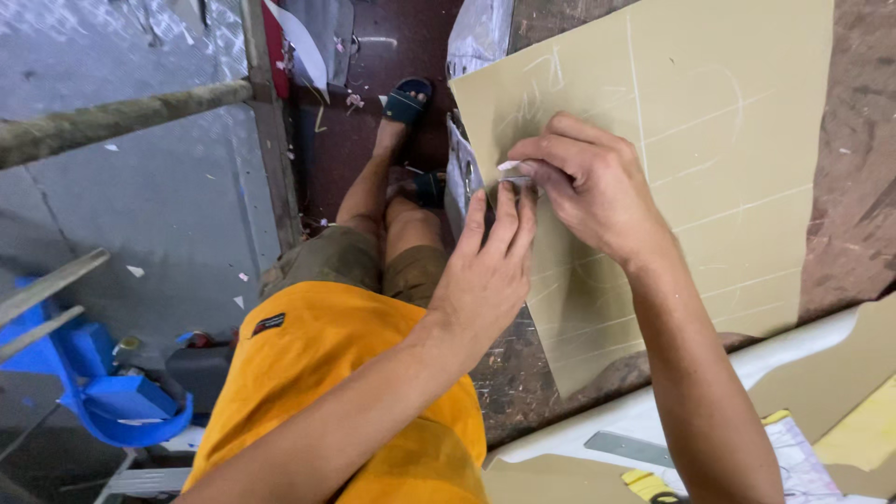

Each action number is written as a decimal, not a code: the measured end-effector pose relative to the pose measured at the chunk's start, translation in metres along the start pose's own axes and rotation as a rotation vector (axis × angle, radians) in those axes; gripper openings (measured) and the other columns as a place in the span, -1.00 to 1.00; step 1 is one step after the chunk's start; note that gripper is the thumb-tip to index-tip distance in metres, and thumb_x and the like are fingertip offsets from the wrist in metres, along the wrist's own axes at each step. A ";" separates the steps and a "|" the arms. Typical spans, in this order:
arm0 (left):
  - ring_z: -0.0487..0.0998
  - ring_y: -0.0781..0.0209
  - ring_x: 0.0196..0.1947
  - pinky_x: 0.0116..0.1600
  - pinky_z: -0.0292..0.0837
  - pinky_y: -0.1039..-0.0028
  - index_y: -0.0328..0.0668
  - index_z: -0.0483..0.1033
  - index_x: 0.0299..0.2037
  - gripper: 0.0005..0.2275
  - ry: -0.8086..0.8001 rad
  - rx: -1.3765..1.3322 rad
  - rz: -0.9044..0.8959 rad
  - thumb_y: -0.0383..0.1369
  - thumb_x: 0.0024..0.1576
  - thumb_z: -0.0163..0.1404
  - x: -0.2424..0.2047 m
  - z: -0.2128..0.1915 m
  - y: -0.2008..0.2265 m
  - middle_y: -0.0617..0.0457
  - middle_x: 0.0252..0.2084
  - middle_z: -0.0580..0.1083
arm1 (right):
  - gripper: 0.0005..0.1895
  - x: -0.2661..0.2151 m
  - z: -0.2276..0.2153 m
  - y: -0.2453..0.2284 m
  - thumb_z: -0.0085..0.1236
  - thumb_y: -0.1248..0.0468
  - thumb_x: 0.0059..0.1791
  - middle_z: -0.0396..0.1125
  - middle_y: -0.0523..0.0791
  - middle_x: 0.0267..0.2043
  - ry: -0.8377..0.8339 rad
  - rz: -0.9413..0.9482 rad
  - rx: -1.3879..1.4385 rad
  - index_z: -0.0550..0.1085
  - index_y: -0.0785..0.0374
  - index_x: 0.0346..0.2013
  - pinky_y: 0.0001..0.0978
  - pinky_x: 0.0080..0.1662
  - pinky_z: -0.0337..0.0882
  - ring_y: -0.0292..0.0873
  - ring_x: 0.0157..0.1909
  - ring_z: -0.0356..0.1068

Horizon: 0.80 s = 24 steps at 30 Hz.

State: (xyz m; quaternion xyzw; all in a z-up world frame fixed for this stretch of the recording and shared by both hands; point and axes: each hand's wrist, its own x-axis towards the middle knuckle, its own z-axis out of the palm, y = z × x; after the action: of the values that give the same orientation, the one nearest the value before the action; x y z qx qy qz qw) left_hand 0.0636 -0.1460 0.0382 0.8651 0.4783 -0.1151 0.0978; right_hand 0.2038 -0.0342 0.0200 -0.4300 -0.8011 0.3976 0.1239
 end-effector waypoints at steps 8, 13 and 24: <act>0.14 -0.22 0.40 0.40 0.02 -0.11 -0.37 0.51 0.18 -0.53 0.022 -0.010 -0.011 -0.23 0.12 -0.10 -0.001 0.004 -0.003 -0.26 0.38 0.24 | -0.85 -0.002 0.000 -0.001 0.23 0.49 0.01 0.40 -0.09 -0.30 -0.018 0.078 0.195 0.60 0.32 -0.13 -0.38 -0.24 0.40 -0.23 -0.30 0.41; 0.14 -0.18 0.42 0.41 0.01 -0.07 -0.38 0.34 0.34 -0.44 0.029 0.044 -0.042 -0.22 0.14 -0.13 -0.002 0.007 -0.001 -0.25 0.45 0.18 | -0.91 -0.028 -0.008 0.023 0.12 0.49 0.15 0.32 -0.10 -0.18 0.173 0.203 0.191 0.52 0.36 -0.06 -0.44 -0.35 0.29 -0.29 -0.38 0.28; 0.18 -0.18 0.41 0.41 0.01 -0.19 -0.45 0.39 0.26 -0.49 0.160 -0.165 -0.018 -0.27 0.13 -0.13 0.000 0.019 -0.010 -0.30 0.43 0.20 | -0.89 -0.179 -0.098 0.150 0.09 0.51 0.13 0.10 0.02 0.12 0.712 0.465 -0.421 0.49 0.44 -0.06 -0.39 -0.05 0.52 -0.11 -0.03 0.38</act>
State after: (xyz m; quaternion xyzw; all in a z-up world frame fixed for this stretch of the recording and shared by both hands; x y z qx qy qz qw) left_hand 0.0529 -0.1458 0.0195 0.8562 0.5001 -0.0065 0.1292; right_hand 0.4519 -0.0761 -0.0020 -0.7234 -0.6543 0.0715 0.2085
